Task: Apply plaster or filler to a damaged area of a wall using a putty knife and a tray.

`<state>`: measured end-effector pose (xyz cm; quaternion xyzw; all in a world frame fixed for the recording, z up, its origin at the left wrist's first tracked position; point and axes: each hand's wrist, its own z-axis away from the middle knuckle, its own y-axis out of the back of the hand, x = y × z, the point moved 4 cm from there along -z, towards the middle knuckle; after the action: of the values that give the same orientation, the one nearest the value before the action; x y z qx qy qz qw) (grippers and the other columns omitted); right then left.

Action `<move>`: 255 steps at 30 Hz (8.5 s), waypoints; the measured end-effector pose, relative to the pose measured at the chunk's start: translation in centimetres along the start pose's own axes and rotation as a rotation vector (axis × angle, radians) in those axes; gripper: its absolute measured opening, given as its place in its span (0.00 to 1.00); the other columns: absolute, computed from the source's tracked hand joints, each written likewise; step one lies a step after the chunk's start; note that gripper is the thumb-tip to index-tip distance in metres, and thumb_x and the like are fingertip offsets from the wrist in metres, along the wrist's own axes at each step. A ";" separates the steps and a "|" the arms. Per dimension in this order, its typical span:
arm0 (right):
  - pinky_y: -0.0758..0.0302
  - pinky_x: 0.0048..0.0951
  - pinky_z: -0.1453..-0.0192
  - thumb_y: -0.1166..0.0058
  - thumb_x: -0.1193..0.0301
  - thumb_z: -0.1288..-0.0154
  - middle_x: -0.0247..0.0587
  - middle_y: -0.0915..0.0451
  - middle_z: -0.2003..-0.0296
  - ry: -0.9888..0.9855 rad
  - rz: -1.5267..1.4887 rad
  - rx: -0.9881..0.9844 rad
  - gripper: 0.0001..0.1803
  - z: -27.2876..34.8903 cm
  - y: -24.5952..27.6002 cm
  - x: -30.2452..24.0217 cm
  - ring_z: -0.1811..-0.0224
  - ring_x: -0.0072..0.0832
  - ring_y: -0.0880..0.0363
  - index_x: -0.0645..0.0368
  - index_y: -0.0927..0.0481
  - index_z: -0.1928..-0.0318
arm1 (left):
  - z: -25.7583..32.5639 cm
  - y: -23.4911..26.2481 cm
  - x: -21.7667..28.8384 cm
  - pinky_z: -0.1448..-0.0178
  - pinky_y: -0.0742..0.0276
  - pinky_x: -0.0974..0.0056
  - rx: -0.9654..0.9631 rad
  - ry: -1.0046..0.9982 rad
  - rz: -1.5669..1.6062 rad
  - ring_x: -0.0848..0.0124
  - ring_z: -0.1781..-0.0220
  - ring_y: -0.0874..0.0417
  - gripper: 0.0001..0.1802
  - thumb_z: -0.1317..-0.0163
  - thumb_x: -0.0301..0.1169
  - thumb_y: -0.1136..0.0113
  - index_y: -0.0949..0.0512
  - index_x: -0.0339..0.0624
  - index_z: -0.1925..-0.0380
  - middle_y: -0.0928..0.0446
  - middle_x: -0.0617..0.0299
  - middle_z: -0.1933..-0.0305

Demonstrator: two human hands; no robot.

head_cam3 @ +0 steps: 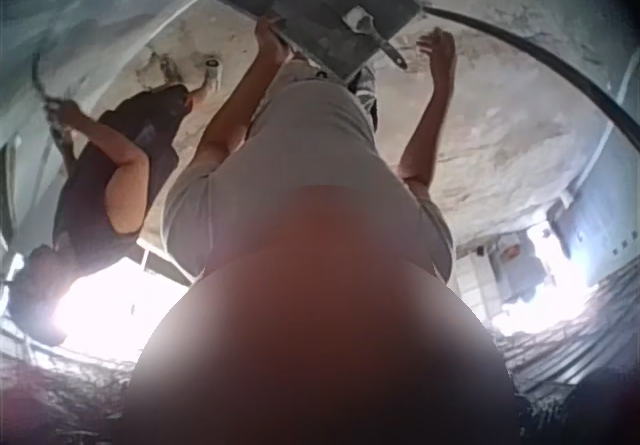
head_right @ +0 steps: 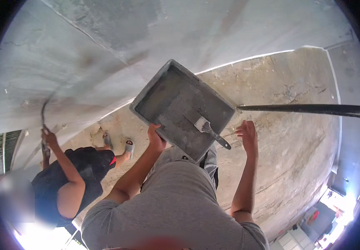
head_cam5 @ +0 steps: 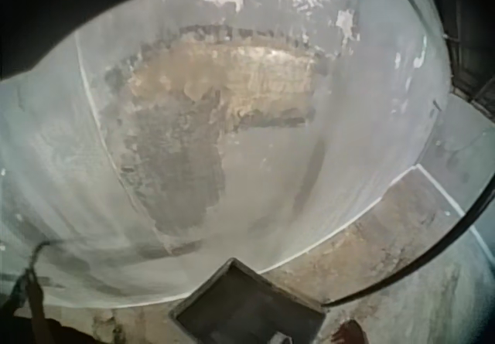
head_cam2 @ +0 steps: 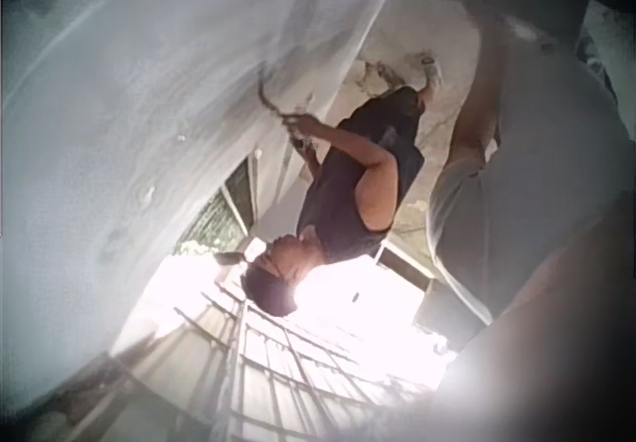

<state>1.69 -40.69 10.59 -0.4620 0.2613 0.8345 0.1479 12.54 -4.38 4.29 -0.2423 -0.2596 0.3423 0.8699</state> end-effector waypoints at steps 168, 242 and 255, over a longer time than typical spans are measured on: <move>0.23 0.33 0.58 0.43 0.68 0.34 0.41 0.23 0.57 0.433 0.023 -1.858 0.12 24.9 -32.7 -18.0 0.58 0.33 0.21 0.58 0.25 0.52 | -3.5 4.0 -2.3 0.42 0.29 0.58 -0.127 0.030 0.200 0.63 0.49 0.23 0.19 0.50 0.33 0.45 0.25 0.41 0.56 0.23 0.60 0.54; 0.28 0.31 0.44 0.52 0.63 0.24 0.47 0.22 0.47 0.835 -1.214 -1.947 0.22 27.4 -27.5 -34.9 0.47 0.30 0.23 0.68 0.27 0.40 | -4.5 6.5 1.0 0.46 0.31 0.55 0.185 -0.200 -0.358 0.62 0.51 0.26 0.23 0.55 0.42 0.42 0.25 0.48 0.57 0.26 0.61 0.56; 0.28 0.30 0.40 0.53 0.65 0.24 0.49 0.22 0.44 0.664 -1.314 -2.154 0.22 27.4 -25.7 -35.6 0.43 0.29 0.24 0.69 0.28 0.38 | 2.0 -2.0 0.5 0.49 0.29 0.54 0.267 -0.185 -0.316 0.61 0.54 0.24 0.18 0.54 0.41 0.42 0.24 0.48 0.62 0.25 0.61 0.58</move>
<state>14.04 -4.14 45.03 -0.5710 -0.7842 0.2424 0.0123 12.57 -4.81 7.07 -0.0490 -0.3253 0.2540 0.9095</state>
